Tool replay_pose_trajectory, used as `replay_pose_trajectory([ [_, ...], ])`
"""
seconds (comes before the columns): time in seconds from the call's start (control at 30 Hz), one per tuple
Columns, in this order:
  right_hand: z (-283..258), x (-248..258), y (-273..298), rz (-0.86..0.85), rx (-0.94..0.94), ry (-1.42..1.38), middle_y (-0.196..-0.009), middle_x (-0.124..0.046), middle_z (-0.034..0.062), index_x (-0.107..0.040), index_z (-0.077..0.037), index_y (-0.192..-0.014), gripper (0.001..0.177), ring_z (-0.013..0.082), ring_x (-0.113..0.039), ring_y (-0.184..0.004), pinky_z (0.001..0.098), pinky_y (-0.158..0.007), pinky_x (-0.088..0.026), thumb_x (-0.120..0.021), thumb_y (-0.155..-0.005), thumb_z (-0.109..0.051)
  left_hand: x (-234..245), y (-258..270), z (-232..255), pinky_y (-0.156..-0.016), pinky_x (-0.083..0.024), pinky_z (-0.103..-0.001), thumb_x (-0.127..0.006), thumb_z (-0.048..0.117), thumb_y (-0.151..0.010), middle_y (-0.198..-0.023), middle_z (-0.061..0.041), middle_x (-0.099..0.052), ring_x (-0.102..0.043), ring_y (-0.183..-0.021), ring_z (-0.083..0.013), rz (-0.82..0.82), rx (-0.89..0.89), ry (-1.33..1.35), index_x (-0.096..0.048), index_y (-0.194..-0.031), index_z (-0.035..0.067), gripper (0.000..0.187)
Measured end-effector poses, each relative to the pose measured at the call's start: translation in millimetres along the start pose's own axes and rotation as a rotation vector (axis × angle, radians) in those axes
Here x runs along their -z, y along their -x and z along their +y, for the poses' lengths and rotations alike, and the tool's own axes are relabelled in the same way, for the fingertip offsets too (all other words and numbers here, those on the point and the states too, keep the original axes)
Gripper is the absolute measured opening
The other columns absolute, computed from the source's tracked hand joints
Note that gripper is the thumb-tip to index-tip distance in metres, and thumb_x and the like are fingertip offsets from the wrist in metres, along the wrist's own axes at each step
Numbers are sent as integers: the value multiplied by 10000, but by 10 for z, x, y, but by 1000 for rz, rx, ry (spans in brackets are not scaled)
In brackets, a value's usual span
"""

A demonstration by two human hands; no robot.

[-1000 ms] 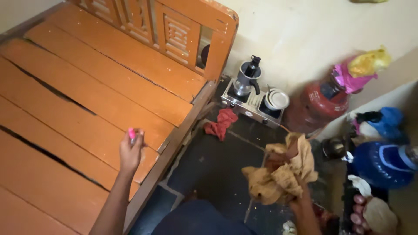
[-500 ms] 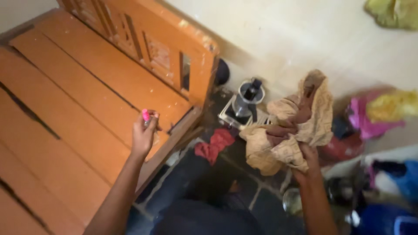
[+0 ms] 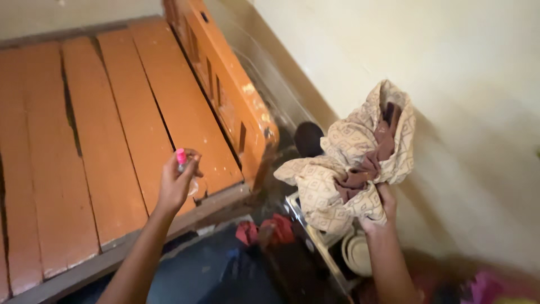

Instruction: The person sprays a cleaning solution from a small pink bottle onto a wooden bed frame and wipes the surface with a beige cloth. They move along the length of the frame, repeatedly spraying and wiping the wooden slats and side rails.

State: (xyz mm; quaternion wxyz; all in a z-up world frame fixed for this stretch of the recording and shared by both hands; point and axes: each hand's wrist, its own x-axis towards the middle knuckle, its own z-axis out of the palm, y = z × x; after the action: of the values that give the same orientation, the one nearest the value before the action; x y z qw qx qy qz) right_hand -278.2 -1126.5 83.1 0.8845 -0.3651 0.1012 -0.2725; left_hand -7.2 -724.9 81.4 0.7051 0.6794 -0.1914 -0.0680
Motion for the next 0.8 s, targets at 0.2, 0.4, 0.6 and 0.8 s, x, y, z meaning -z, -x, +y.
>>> replay_pose_trajectory([
  [0.2, 37, 190, -1209, 57, -105, 12, -1317, -660, 76, -553, -49, -1407, 401, 220, -643, -1187, 397, -1034, -520, -489, -1092, -290, 35, -560, -148, -679, -541, -312, -626, 176, -1020, -844, -32, -619, -655, -739, -133, 156, -42, -9, -623, -1100, 11, 184],
  [0.4, 88, -257, -2504, -150, -118, 91, -1367, -635, 71, -520, -49, -1456, 471, 218, -622, -1222, 397, -1057, -501, -499, -1071, -320, -86, -1403, -160, -656, -560, -329, -606, 138, -1005, -804, -42, -609, -638, -692, -143, 274, -23, 1, -620, -1074, 9, 147],
  [0.6, 419, -543, -3609, -266, -145, 105, -1349, -626, 58, -528, -95, -1468, 449, 227, -612, -1210, 433, -1031, -491, -519, -1093, -343, -179, -1965, -125, -642, -568, -336, -587, 118, -999, -859, -12, -613, -605, -671, -130, 359, -98, 75, -602, -1068, 6, 133],
  [0.8, 879, -1138, -4399, -212, -321, -15, -1346, -656, 20, -567, -139, -1391, 430, 205, -628, -1229, 425, -1064, -505, -506, -1027, -359, -229, -2213, -226, -634, -551, -330, -590, 126, -1004, -736, -34, -575, -622, -660, -144, 506, -65, 55, -614, -1104, 13, 153],
])
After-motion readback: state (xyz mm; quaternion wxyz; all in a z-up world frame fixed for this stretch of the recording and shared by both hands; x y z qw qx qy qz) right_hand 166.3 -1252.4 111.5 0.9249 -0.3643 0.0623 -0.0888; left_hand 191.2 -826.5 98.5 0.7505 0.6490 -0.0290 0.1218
